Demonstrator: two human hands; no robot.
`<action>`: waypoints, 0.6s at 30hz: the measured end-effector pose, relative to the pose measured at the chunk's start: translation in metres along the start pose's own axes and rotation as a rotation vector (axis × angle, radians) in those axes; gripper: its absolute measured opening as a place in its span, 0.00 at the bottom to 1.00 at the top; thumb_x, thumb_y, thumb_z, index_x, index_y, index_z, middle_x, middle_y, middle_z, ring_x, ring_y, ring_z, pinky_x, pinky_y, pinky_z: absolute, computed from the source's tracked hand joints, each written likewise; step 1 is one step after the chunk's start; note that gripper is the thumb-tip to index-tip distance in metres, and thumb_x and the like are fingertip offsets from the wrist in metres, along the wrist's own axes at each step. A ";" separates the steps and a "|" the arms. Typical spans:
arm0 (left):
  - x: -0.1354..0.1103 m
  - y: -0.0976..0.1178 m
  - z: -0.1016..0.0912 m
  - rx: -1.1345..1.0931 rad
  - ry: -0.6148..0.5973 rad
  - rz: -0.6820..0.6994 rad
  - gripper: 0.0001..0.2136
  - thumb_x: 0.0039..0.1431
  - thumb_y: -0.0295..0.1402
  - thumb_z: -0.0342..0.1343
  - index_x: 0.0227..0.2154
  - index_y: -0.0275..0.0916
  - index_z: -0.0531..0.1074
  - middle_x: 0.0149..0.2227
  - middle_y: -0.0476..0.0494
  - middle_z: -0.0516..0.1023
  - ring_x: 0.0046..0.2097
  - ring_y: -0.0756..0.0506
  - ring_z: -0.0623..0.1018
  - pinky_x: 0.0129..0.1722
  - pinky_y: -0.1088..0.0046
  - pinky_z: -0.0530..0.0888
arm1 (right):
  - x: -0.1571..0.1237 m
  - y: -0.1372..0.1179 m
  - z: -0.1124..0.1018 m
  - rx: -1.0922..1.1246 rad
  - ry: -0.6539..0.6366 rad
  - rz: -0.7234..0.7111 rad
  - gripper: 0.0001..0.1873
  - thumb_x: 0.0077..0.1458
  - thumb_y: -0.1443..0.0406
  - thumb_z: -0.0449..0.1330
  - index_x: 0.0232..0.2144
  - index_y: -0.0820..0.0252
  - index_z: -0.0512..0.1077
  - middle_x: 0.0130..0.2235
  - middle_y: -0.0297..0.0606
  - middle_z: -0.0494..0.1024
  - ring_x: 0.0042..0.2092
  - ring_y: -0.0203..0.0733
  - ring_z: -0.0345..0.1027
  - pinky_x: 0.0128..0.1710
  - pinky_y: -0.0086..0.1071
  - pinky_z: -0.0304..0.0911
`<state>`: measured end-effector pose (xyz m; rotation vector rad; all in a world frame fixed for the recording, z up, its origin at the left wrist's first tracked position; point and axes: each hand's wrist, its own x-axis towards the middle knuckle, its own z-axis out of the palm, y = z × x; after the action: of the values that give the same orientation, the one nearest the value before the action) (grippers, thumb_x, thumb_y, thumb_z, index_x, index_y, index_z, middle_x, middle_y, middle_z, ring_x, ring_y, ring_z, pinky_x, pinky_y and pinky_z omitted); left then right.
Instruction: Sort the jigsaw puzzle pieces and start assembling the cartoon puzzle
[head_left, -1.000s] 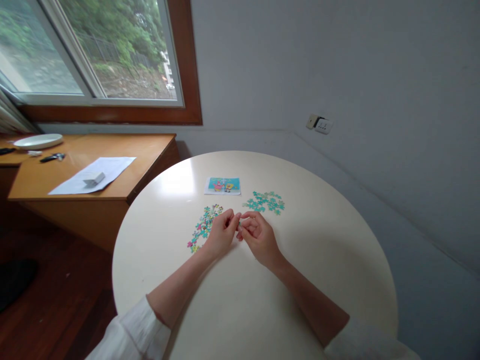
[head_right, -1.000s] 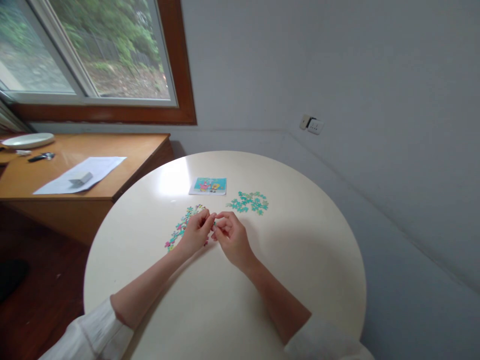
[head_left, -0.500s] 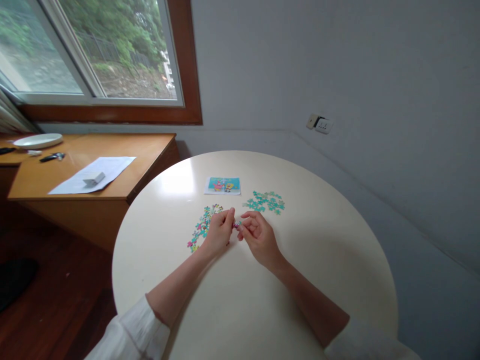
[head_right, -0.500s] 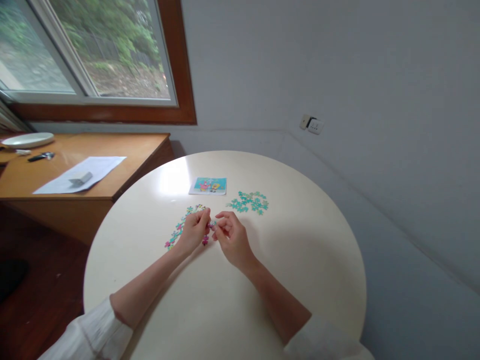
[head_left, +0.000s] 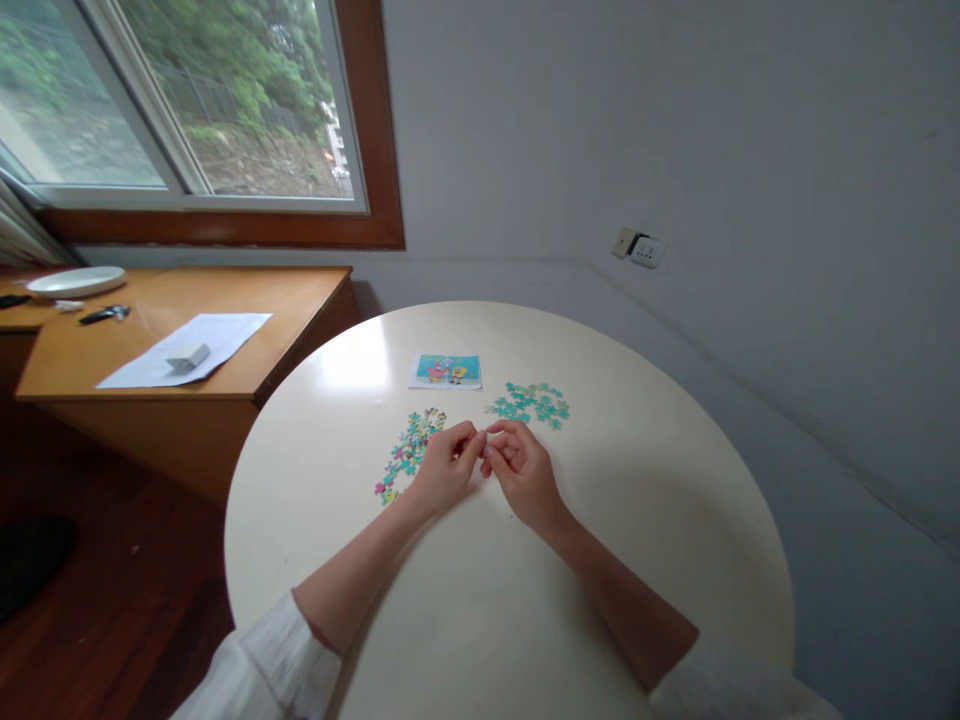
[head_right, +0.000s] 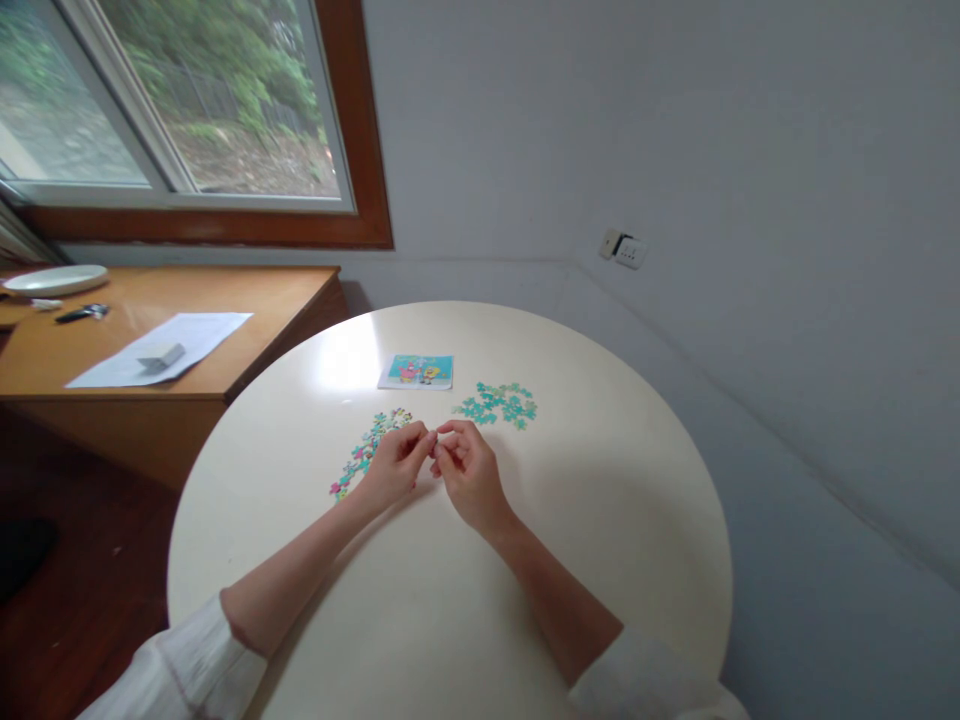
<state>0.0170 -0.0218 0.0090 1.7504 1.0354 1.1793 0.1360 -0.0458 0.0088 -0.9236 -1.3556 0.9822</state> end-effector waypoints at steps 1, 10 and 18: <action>0.000 0.000 0.000 0.001 0.001 -0.006 0.18 0.56 0.43 0.47 0.16 0.38 0.57 0.15 0.55 0.56 0.20 0.54 0.57 0.19 0.78 0.55 | 0.000 0.000 0.000 0.003 0.001 0.000 0.10 0.50 0.60 0.57 0.34 0.55 0.61 0.22 0.26 0.68 0.22 0.32 0.65 0.24 0.28 0.64; 0.000 0.007 -0.001 -0.025 0.046 -0.073 0.21 0.54 0.46 0.46 0.14 0.39 0.55 0.12 0.55 0.57 0.18 0.54 0.58 0.18 0.77 0.55 | -0.003 -0.001 0.003 0.032 -0.031 -0.023 0.10 0.51 0.62 0.57 0.35 0.55 0.61 0.22 0.26 0.67 0.23 0.32 0.65 0.24 0.28 0.63; 0.002 0.007 0.000 -0.044 0.097 -0.088 0.24 0.53 0.51 0.45 0.11 0.39 0.53 0.11 0.55 0.54 0.17 0.55 0.55 0.18 0.76 0.54 | -0.005 -0.002 0.004 0.040 -0.032 -0.027 0.09 0.51 0.62 0.57 0.35 0.55 0.61 0.23 0.26 0.67 0.23 0.32 0.65 0.24 0.27 0.63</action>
<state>0.0193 -0.0225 0.0155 1.6108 1.1238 1.2320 0.1320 -0.0516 0.0093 -0.8602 -1.3673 1.0037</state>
